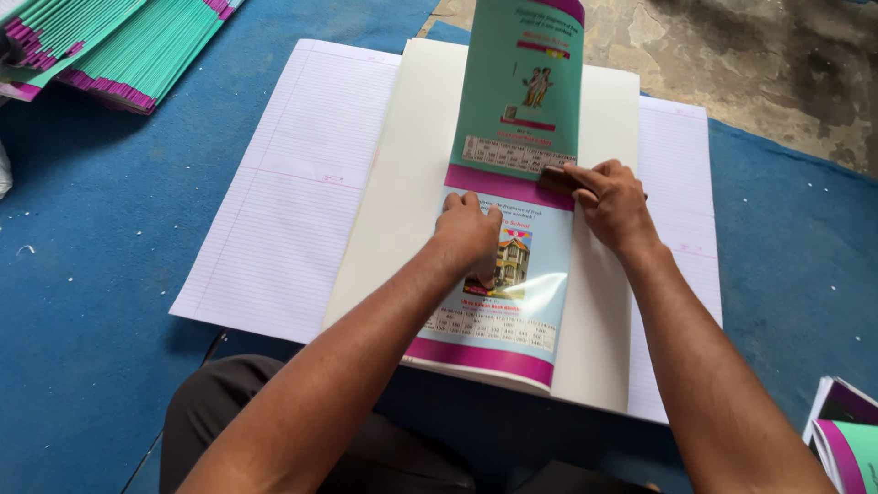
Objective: The person inserts a printed cover sheet into a stack of blank pages, folds it over the spine, and presses the fold with a wooden block. The person repeats this process for multiple notebooks, stacking the finished units to the left.
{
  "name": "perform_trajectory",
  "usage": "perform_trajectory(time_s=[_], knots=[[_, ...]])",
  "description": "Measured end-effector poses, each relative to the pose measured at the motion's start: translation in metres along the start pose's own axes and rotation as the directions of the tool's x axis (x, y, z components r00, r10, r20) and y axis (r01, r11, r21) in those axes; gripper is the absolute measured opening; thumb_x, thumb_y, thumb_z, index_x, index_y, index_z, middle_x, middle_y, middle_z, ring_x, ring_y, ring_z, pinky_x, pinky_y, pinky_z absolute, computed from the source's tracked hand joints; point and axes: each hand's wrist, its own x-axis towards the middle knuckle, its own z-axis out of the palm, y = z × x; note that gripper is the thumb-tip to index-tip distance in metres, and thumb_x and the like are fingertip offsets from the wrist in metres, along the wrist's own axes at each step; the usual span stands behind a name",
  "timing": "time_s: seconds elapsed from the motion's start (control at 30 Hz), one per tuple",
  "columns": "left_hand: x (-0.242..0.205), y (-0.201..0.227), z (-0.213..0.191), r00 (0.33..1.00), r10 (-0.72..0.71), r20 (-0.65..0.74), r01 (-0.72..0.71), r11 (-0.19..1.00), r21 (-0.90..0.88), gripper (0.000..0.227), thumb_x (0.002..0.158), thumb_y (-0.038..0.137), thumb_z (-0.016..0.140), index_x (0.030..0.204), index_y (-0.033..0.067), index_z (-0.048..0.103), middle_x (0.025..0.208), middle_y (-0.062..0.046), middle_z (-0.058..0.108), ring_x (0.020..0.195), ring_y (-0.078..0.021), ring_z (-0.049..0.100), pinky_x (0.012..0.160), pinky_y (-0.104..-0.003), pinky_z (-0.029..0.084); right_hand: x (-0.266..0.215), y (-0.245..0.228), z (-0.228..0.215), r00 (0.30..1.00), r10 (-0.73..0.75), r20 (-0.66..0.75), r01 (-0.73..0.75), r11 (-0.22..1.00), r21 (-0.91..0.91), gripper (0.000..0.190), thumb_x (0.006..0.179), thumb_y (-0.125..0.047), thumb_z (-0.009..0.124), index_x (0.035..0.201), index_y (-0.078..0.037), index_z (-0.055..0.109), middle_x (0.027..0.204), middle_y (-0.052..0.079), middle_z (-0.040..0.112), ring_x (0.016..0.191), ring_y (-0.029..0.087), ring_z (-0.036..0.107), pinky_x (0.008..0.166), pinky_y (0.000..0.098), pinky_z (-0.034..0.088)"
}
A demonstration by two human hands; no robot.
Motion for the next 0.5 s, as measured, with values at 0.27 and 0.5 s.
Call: perform_trajectory(time_s=[0.27, 0.5], knots=[[-0.003, 0.002, -0.005, 1.0, 0.02, 0.016, -0.02, 1.0, -0.007, 0.125, 0.054, 0.036, 0.102, 0.154, 0.0022, 0.034, 0.145, -0.028, 0.04, 0.132, -0.0479, 0.038, 0.106, -0.049, 0.049, 0.044, 0.014, 0.007, 1.0, 0.013, -0.022, -0.013, 1.0, -0.011, 0.041, 0.094, -0.014, 0.072, 0.134, -0.026, 0.07, 0.116, 0.01, 0.063, 0.11, 0.028, 0.06, 0.099, 0.0387, 0.053], [-0.001, 0.003, 0.0, 1.0, 0.018, 0.025, -0.018, 1.0, 0.003, 0.129, 0.055, 0.037, 0.102, 0.156, 0.0018, 0.03, 0.144, -0.029, 0.039, 0.132, -0.0488, 0.036, 0.103, -0.05, 0.05, 0.083, 0.023, 0.013, 0.985, 0.175, 0.0, -0.175, 0.984, -0.038, 0.042, 0.099, -0.019, 0.067, 0.14, -0.027, 0.065, 0.116, 0.009, 0.06, 0.107, 0.024, 0.061, 0.1, 0.0378, 0.052]])
